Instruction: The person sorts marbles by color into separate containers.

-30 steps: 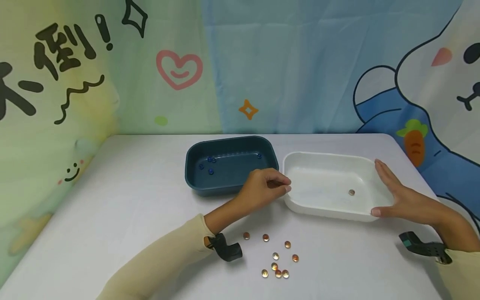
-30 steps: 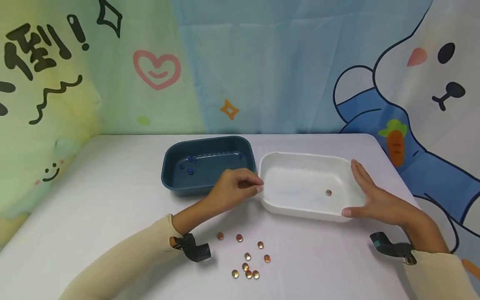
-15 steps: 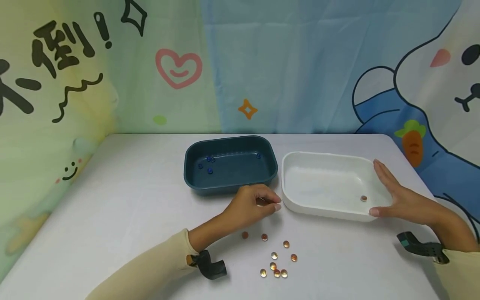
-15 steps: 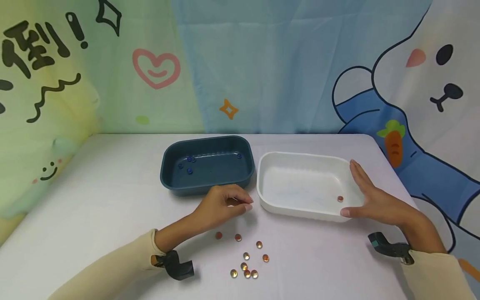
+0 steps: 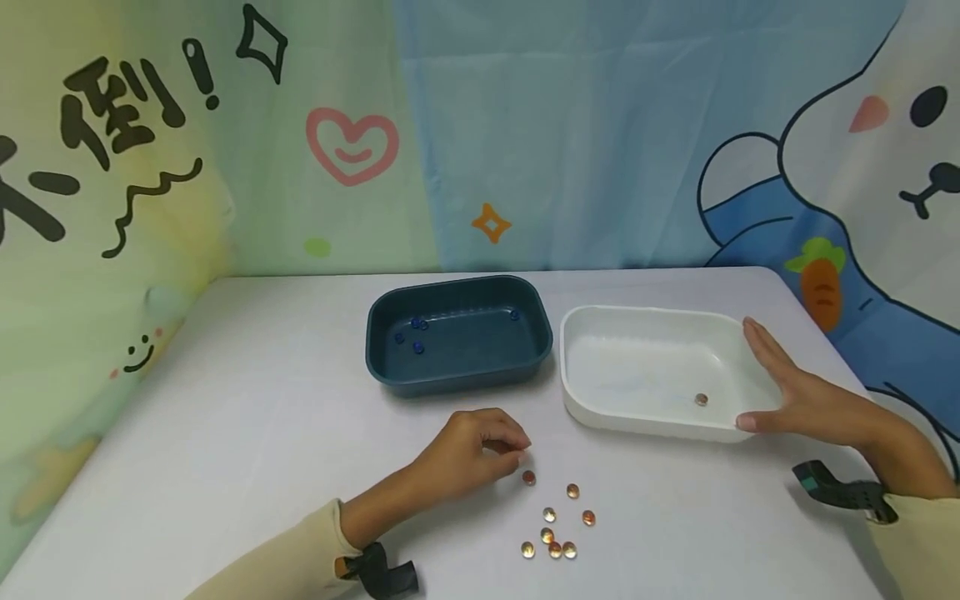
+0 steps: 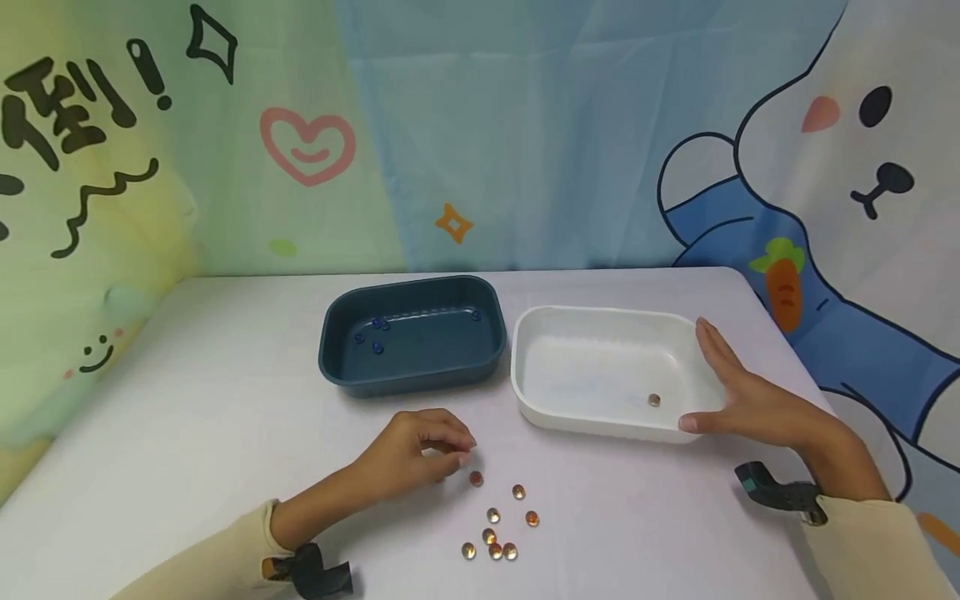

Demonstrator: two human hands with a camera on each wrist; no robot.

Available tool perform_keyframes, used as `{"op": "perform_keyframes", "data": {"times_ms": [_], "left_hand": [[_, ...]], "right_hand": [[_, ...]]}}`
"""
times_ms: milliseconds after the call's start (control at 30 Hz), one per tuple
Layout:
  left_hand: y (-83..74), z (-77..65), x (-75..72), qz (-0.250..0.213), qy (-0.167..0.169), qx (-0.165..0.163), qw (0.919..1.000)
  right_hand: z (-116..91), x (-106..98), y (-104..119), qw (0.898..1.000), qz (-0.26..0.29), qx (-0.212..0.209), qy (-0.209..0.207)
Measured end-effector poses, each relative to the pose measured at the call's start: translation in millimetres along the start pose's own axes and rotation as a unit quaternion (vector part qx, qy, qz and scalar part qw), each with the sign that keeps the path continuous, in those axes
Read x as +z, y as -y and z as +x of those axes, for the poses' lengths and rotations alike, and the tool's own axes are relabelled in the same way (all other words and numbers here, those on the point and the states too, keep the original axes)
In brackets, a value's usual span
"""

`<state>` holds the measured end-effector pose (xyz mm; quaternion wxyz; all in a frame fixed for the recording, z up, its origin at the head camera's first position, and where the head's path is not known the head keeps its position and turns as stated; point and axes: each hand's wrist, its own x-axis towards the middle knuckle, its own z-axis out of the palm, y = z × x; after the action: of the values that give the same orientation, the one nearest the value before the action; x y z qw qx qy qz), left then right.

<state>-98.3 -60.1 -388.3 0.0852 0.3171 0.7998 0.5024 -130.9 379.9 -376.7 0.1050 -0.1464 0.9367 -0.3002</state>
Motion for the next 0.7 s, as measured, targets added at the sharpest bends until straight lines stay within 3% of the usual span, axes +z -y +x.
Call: {"op": "perform_keyframes", "data": {"times_ms": [267, 467, 700], "left_hand": [[10.0, -19.6, -6.6, 0.071, -0.027, -0.008, 0.9971], [13.5, -33.9, -9.3, 0.062, -0.02, -0.009, 0.9978], [13.4, -35.9, -6.9, 0.061, -0.002, -0.023, 0.9979]], "right_hand": [[0, -1, 0, 1.0, 0.001, 0.001, 0.001], [1, -2, 2, 1.0, 0.002, 0.003, 0.002], [0, -1, 3, 1.0, 0.003, 0.005, 0.004]]}}
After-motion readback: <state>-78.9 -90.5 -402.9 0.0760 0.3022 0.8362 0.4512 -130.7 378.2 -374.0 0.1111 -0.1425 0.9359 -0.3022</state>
